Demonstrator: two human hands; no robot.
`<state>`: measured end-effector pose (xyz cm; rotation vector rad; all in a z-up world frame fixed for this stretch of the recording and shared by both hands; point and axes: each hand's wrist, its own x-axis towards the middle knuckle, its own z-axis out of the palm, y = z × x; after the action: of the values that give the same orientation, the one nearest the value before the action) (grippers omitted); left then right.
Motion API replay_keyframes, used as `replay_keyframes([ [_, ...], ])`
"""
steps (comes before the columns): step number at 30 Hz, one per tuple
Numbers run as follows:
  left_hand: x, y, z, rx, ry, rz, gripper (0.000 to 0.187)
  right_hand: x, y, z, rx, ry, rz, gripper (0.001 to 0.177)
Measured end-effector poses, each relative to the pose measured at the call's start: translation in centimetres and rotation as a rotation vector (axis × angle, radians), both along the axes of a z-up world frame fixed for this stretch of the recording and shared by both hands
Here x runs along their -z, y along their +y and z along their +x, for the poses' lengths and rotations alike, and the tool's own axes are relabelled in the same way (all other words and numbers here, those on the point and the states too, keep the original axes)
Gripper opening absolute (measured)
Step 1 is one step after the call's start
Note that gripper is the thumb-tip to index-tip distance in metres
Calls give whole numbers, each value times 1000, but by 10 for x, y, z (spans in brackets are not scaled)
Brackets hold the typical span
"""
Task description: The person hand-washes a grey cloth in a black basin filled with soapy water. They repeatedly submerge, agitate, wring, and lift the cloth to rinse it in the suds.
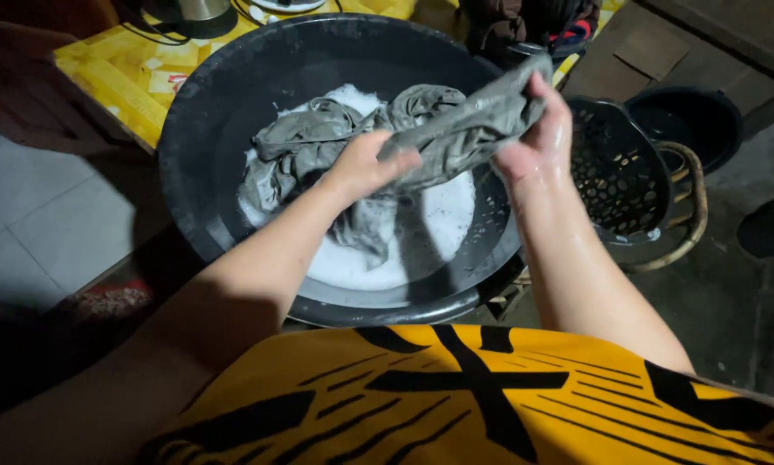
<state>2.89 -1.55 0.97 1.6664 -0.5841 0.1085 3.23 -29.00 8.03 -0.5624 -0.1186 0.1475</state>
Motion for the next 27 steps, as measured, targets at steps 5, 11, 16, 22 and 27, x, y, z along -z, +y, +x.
replay_keyframes([
  [5, -49, -39, -44, -347, -766, 28, 22, 3, 50, -20, 226, 393, 127, 59],
  [11, -10, -89, 16, -715, -29, 84, 28, 71, 72, 19, -16, 242, -152, 34],
  [16, -20, -111, -10, -585, -318, 137, 22, 143, 51, 62, -130, 44, -24, 27],
  [22, -8, -64, 14, -660, 152, 396, 48, 31, 25, 41, -137, 292, -250, 33],
  [27, 39, -49, 15, 54, 894, -537, 59, 30, -21, 67, -365, 136, -30, 68],
])
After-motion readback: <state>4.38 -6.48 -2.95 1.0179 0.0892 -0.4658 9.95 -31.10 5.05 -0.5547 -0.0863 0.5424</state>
